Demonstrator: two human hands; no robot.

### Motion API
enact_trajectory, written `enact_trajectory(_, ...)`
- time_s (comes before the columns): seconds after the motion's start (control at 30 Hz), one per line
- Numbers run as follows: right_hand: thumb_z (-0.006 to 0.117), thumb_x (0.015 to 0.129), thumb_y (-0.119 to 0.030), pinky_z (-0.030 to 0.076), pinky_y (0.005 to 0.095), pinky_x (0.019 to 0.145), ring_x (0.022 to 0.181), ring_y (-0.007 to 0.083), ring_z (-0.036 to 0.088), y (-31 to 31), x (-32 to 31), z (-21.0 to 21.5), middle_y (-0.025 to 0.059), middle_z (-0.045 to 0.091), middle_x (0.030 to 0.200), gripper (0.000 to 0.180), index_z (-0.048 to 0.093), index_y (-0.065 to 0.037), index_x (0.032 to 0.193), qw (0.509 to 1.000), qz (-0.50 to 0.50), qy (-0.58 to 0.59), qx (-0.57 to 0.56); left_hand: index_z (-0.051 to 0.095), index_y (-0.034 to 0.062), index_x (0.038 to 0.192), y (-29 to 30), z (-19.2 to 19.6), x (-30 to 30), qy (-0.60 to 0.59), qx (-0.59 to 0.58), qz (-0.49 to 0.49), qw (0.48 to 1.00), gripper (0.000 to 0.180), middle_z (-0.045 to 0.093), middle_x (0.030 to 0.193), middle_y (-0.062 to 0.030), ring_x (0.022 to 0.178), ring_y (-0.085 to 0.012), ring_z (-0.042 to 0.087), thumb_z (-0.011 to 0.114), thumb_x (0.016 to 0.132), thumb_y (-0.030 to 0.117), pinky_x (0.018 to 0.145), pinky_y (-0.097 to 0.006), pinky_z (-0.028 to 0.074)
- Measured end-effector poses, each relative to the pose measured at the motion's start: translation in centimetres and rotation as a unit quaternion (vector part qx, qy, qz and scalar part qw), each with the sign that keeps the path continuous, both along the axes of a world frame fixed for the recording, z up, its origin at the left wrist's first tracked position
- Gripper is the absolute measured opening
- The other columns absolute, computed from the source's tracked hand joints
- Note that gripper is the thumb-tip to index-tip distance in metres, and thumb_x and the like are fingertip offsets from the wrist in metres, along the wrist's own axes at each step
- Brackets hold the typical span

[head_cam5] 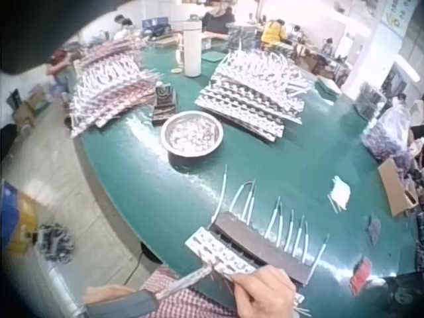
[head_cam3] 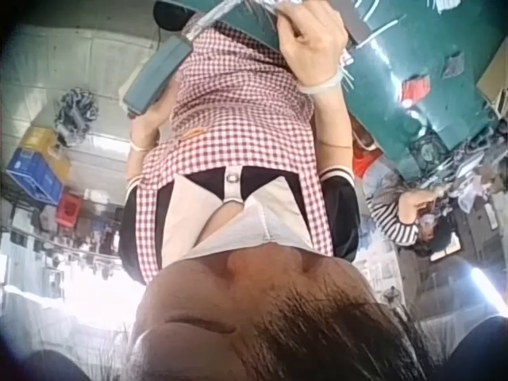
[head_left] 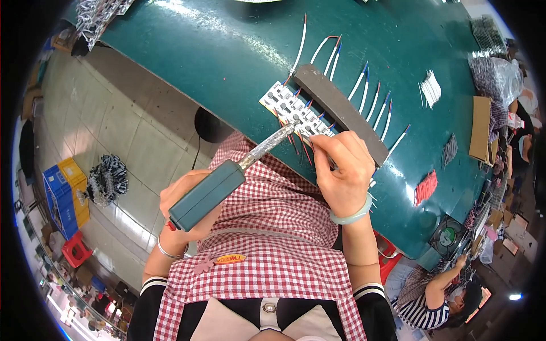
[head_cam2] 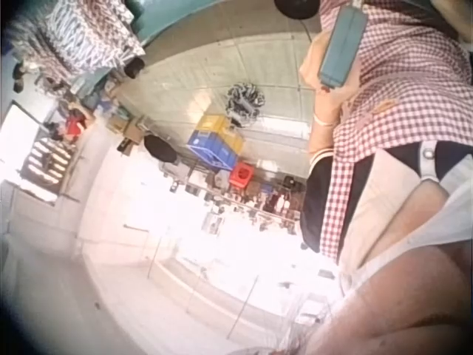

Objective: The person solders wires onto a circuit board strip using a soldering gun, stacks the completed strip onto a pile, and positions a new strip with a weight block on the table.

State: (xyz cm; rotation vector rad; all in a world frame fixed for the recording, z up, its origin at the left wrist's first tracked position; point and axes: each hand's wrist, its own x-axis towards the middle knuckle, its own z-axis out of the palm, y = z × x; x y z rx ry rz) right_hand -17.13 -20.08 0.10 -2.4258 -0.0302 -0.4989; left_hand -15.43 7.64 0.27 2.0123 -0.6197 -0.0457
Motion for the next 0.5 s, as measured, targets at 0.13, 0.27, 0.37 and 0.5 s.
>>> enact_trajectory(0.13,0.072,0.070,0.005,0.043,0.0368,0.062,0.068,0.0247,0.057,-0.07,0.17,0.09,0.0057,0.055,0.071,0.018,0.070,-0.007,0.083,1.000,-0.001,0.004,-0.009,0.068,-0.0081,0.094,-0.43,-0.06,0.24,0.002,-0.015,0.005,1.000,0.024,0.067,0.085,-0.0162,0.072,-0.0238,0.068,0.073,0.071,-0.004,0.065,-0.030,0.053)
enact_trajectory(0.27,0.072,0.070,0.005,0.043,0.0371,0.062,0.068,0.0248,0.058,-0.07,0.25,0.31,0.0059,0.055,0.071,0.018,0.071,-0.006,0.084,1.000,0.001,0.015,-0.009,0.068,-0.0078,0.092,-0.54,-0.09,0.45,-0.011,-0.009,-0.003,1.000,0.023,0.068,0.085,-0.0164,0.072,-0.0255,0.069,0.072,0.069,-0.005,0.064,-0.031,0.054)
enact_trajectory(0.37,0.074,0.074,0.005,0.045,0.0362,0.062,0.068,0.0255,0.059,-0.05,0.27,0.57,0.0084,0.059,0.072,0.016,0.072,-0.004,0.086,1.000,0.000,0.027,-0.015,0.068,-0.0072,0.091,-0.72,0.03,0.54,0.004,-0.010,0.001,1.000,0.023,0.068,0.085,-0.0159,0.071,-0.0259,0.069,0.072,0.069,-0.005,0.064,-0.030,0.053)
enact_trajectory(0.5,0.074,0.074,0.005,0.045,0.0363,0.062,0.068,0.0259,0.059,-0.04,0.36,0.58,0.0085,0.059,0.073,0.015,0.072,-0.004,0.086,1.000,0.003,0.025,-0.017,0.067,-0.0060,0.088,-0.79,0.06,0.56,0.011,0.000,-0.003,1.000,0.021,0.066,0.082,-0.0144,0.069,-0.0256,0.067,0.073,0.068,-0.005,0.060,-0.030,0.052)
